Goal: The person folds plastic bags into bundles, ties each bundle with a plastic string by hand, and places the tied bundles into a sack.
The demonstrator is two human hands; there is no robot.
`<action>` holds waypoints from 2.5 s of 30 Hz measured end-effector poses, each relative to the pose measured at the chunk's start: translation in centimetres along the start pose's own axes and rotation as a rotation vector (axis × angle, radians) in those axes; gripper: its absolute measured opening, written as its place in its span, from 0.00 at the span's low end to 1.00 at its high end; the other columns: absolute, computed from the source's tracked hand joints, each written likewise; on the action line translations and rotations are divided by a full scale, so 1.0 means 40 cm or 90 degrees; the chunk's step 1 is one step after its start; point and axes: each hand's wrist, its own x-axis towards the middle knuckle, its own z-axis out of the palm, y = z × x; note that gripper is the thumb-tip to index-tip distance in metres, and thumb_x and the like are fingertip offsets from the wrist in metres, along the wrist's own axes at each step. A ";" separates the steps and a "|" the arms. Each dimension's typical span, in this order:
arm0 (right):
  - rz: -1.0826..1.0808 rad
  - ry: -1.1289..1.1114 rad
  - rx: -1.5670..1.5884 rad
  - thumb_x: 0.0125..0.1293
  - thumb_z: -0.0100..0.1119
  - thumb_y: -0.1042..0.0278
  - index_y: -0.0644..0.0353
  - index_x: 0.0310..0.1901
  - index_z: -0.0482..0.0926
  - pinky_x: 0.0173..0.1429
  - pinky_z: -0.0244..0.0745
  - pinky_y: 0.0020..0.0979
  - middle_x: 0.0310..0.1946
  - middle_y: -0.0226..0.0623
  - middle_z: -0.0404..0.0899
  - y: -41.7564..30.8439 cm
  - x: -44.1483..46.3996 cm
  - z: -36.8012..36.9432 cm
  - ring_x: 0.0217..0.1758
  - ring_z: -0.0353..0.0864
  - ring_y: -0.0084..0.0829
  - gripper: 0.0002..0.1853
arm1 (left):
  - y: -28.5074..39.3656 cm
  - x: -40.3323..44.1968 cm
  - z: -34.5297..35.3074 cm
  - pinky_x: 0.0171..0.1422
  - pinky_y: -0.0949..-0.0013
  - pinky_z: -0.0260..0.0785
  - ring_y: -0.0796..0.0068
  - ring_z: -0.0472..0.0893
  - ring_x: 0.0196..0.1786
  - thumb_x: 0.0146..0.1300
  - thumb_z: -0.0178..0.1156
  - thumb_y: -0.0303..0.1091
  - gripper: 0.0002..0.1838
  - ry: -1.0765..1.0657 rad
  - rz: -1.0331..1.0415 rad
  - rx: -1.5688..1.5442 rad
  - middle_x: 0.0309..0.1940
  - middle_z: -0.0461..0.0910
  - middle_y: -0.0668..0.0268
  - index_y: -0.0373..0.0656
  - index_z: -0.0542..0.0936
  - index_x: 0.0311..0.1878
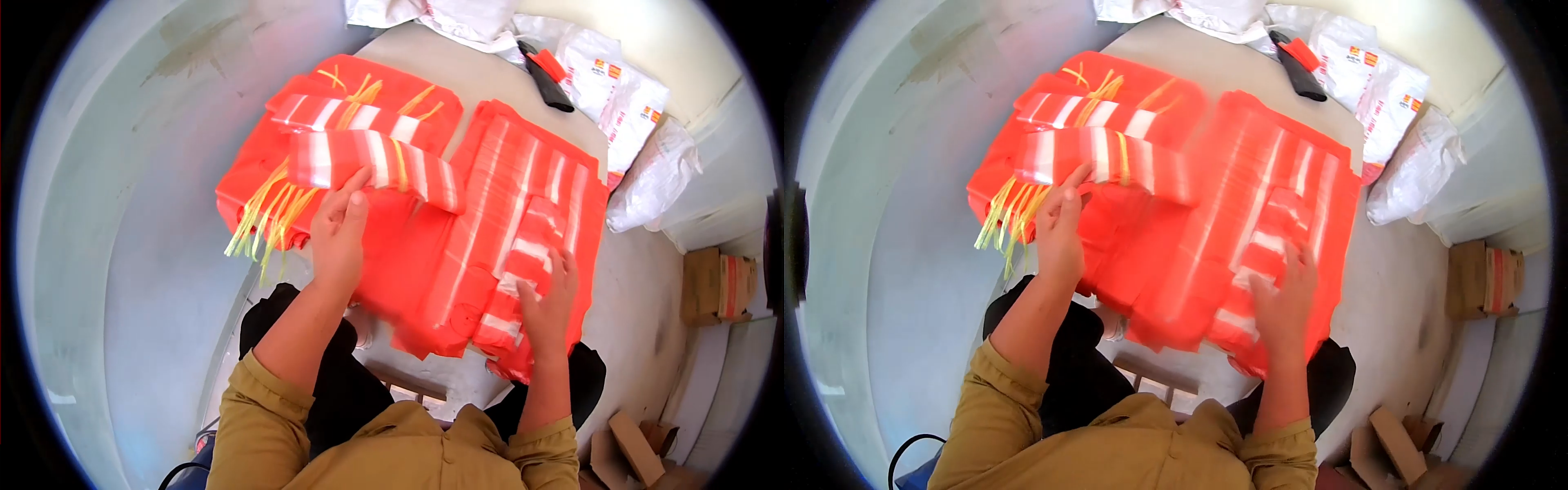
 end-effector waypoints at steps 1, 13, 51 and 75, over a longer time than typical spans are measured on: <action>-0.042 -0.013 0.021 0.63 0.73 0.64 0.63 0.75 0.67 0.79 0.64 0.44 0.75 0.53 0.65 -0.021 0.013 -0.004 0.78 0.65 0.50 0.40 | 0.014 -0.010 0.008 0.73 0.67 0.66 0.71 0.77 0.64 0.80 0.56 0.39 0.22 -0.017 0.005 -0.001 0.59 0.79 0.59 0.34 0.80 0.68; 0.020 -0.397 0.725 0.64 0.77 0.59 0.65 0.80 0.55 0.79 0.66 0.41 0.77 0.44 0.67 -0.210 0.125 0.033 0.79 0.67 0.37 0.51 | 0.073 -0.019 0.051 0.70 0.59 0.74 0.66 0.84 0.60 0.81 0.55 0.48 0.25 -0.203 -0.140 -0.476 0.59 0.83 0.59 0.34 0.79 0.65; 0.763 0.253 0.700 0.63 0.65 0.81 0.59 0.78 0.63 0.68 0.78 0.37 0.65 0.38 0.79 0.872 -1.186 -0.120 0.63 0.82 0.36 0.41 | -0.248 -0.104 0.264 0.87 0.54 0.48 0.54 0.55 0.86 0.74 0.54 0.31 0.29 -0.590 0.352 0.752 0.83 0.60 0.59 0.45 0.71 0.77; 0.754 -0.117 -0.139 0.76 0.50 0.41 0.42 0.81 0.62 0.84 0.49 0.60 0.85 0.44 0.51 0.717 -1.053 -0.026 0.89 0.43 0.52 0.36 | -0.223 -0.118 0.276 0.87 0.55 0.50 0.54 0.58 0.85 0.74 0.55 0.34 0.28 -0.576 0.354 0.764 0.83 0.61 0.58 0.45 0.72 0.77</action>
